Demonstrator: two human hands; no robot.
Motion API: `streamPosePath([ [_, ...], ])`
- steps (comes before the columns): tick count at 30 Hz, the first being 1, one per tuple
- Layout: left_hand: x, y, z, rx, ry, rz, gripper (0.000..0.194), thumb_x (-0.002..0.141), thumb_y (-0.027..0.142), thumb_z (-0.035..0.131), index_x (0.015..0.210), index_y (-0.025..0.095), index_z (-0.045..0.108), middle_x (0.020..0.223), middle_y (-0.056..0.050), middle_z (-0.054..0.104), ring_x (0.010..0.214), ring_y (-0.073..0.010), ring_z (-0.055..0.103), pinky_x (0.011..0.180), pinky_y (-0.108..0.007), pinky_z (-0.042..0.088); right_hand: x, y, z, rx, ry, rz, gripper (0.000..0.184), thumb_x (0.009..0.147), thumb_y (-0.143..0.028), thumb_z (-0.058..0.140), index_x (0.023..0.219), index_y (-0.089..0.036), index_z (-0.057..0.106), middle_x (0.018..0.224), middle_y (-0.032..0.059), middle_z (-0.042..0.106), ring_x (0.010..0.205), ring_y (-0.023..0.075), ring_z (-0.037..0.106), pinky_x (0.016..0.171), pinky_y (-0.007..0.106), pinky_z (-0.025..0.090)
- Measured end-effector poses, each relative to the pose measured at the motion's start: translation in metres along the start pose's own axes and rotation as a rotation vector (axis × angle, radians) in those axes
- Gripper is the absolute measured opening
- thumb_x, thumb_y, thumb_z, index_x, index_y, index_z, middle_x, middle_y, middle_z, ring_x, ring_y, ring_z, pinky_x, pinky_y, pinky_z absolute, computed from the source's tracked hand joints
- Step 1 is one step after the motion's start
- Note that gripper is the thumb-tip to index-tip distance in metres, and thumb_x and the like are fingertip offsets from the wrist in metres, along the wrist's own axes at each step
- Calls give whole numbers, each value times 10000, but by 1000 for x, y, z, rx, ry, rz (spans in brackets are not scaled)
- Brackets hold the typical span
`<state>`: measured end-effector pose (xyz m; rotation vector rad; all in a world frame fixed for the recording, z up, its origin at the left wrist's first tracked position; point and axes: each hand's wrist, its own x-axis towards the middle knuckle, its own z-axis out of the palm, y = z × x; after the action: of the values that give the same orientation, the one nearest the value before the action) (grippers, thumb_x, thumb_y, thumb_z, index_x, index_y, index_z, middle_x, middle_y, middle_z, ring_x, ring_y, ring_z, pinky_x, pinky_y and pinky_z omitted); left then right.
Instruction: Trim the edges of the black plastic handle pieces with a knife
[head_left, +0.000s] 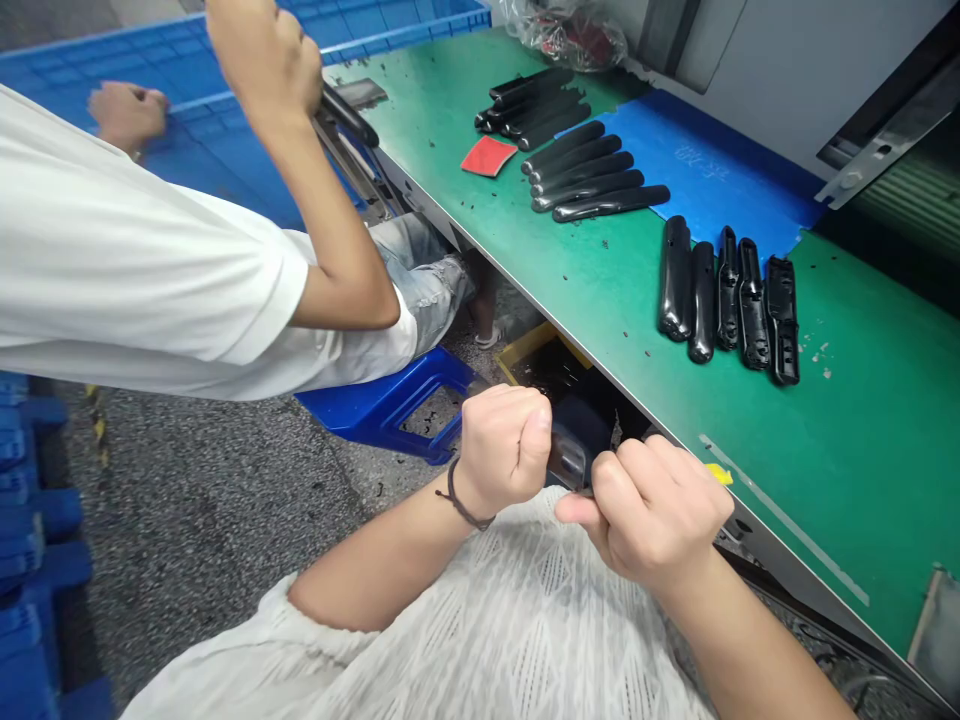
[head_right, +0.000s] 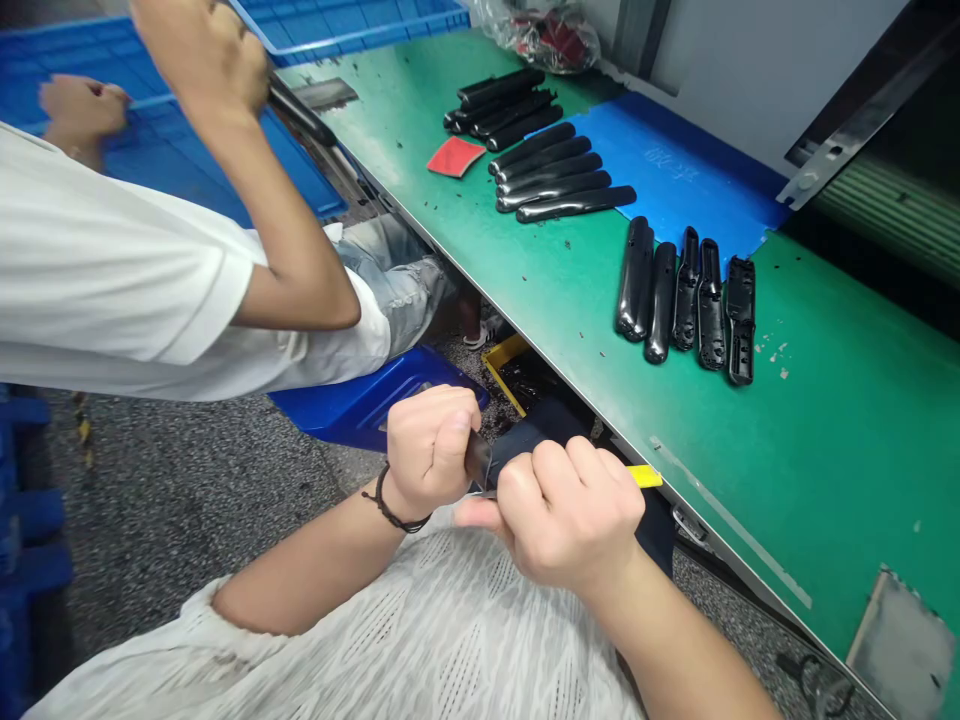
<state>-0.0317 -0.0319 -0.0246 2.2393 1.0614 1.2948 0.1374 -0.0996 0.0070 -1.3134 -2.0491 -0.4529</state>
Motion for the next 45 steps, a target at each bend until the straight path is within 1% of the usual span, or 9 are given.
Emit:
streamPosePath([
  [7, 3, 8, 6, 11, -253, -365, 520, 1060, 370, 327, 569, 200, 360, 517, 9, 423, 491, -120, 340, 555, -337, 212, -10, 17, 9, -11, 4, -37, 525, 1041, -523, 537, 632, -220, 409, 564, -31, 341, 587, 138, 251, 571, 341, 166],
  [12, 13, 7, 9, 55, -395, -572, 584, 1050, 450, 313, 528, 190, 340, 503, 3, 389, 497, -122, 315, 564, -343, 168, -16, 35, 4, 212, -148, -15, 133, 1031, -218, 542, 902, -200, 570, 671, -22, 503, 629, 131, 389, 588, 301, 270],
  [15, 17, 9, 8, 71, -415, -592, 582, 1037, 445, 329, 514, 190, 345, 499, -1, 383, 493, -125, 322, 566, -340, 167, -15, 42, -2, 186, -270, 63, 222, 1011, -386, 616, 1054, -169, 594, 783, 15, 608, 691, 141, 490, 597, 295, 315],
  [21, 21, 17, 6, 109, -448, -566, 562, 1006, 435, 348, 499, 193, 350, 489, -10, 386, 474, -130, 316, 553, -338, 160, -1, 41, -2, 104, -290, 78, 502, 1001, -658, 510, 835, -189, 578, 721, 15, 585, 654, 138, 473, 572, 308, 269],
  [27, 20, 18, 8, 60, -440, -574, 547, 1020, 424, 339, 520, 200, 339, 514, -2, 361, 490, -128, 316, 553, -337, 165, 6, 39, 1, -25, -196, -6, 546, 995, -611, 567, 644, -207, 456, 604, -19, 424, 603, 131, 310, 554, 322, 178],
  [36, 14, 14, 23, -345, -449, -710, 542, 1052, 485, 304, 581, 219, 291, 532, 22, 348, 518, -120, 309, 540, -317, 249, -7, 36, 23, -281, 52, -70, 525, 1016, -577, 552, 644, -211, 494, 577, -16, 390, 612, 149, 260, 556, 332, 154],
  [40, 12, 5, 30, -511, -420, -837, 571, 1041, 535, 316, 566, 219, 302, 515, 31, 330, 519, -120, 304, 532, -317, 268, -15, 38, 29, -89, 41, -124, 371, 1009, -444, 620, 729, -216, 532, 576, -34, 429, 591, 139, 304, 555, 331, 199],
  [43, 13, 1, 27, -438, -389, -827, 594, 1041, 535, 312, 540, 217, 304, 499, 21, 347, 506, -123, 315, 531, -320, 265, -15, 42, 21, 105, -41, 39, 56, 1020, -234, 578, 991, -196, 607, 698, -19, 562, 631, 130, 438, 592, 294, 317],
  [45, 15, 2, 22, -294, -349, -749, 576, 1041, 483, 311, 533, 213, 325, 510, 9, 378, 514, -127, 330, 539, -322, 254, -10, 45, 11, 197, -157, 159, 94, 1022, -262, 579, 1076, -187, 598, 795, 4, 614, 683, 128, 514, 622, 277, 371],
])
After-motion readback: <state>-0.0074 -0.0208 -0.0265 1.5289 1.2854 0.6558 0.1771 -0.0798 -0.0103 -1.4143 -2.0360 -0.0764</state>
